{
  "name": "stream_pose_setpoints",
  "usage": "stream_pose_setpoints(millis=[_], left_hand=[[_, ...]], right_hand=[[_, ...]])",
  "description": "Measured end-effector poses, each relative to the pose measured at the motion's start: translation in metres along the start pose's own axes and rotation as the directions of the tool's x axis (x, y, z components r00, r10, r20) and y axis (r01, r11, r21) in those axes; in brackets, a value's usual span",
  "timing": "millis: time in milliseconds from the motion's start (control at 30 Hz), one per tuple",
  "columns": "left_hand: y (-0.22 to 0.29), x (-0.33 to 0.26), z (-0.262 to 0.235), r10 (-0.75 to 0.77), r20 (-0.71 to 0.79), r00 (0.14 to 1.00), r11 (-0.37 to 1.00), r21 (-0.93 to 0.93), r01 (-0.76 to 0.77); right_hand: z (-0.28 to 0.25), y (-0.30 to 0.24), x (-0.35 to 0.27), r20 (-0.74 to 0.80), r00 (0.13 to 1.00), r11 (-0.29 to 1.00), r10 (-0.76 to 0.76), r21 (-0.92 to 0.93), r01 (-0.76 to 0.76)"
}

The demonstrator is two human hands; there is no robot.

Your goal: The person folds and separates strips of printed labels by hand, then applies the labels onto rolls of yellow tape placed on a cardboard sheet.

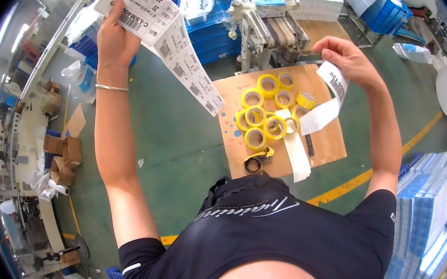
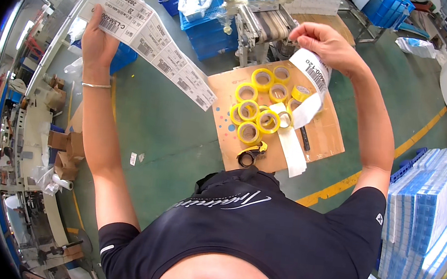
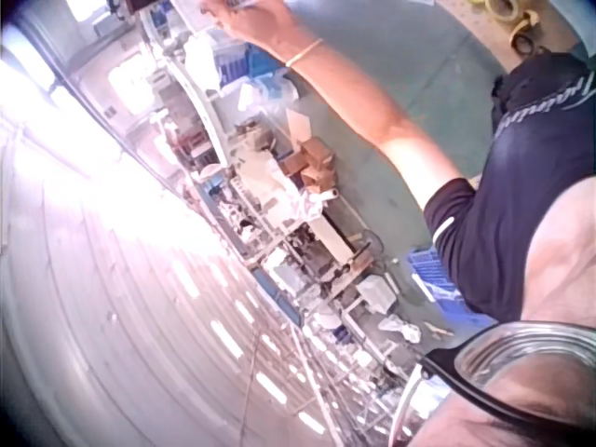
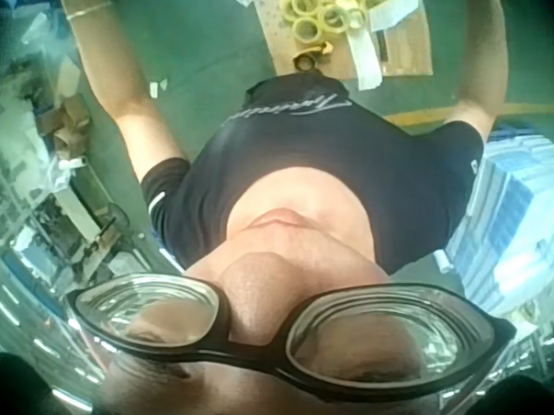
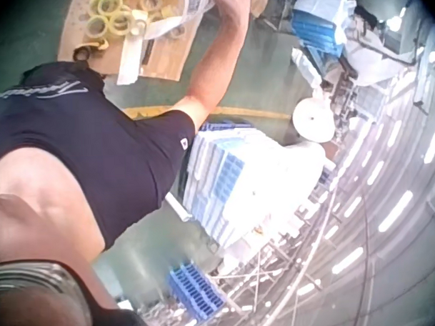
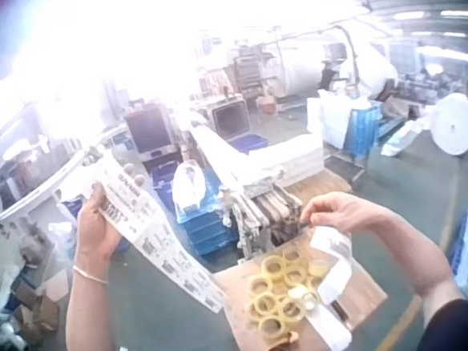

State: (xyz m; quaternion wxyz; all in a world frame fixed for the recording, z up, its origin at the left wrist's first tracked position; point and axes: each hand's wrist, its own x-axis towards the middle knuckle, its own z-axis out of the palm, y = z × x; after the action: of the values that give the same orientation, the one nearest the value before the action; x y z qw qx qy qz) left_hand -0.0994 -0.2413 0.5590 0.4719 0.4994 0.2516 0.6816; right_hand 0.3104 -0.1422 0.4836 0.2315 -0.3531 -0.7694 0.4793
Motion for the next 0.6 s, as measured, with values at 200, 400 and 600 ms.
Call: stream_pose_setpoints(millis=[200, 400, 600], left_hand=[[0.024, 0.008, 0.007, 0.02, 0.036, 0.999, 1.0, -0.008, -0.02], [0.036, -0.007, 0.04, -0.003, 0.077, 0.997, 1.0, 0.006, 0.002], [0.028, -0.022, 0.048, -0.005, 0.015, 1.0, 1.0, -0.022, 0.006]], right_hand=[[0.06, -0.068, 0.033, -0.157, 0.902, 0.905, -0.403, 0.08, 0.419], [0.15, -0.112, 0.098, -0.296, 0.814, 0.787, -0.5, 0.238, 0.57], [0.18, -0.118, 0.107, -0.268, 0.865, 0.766, -0.425, 0.403, 0.501]])
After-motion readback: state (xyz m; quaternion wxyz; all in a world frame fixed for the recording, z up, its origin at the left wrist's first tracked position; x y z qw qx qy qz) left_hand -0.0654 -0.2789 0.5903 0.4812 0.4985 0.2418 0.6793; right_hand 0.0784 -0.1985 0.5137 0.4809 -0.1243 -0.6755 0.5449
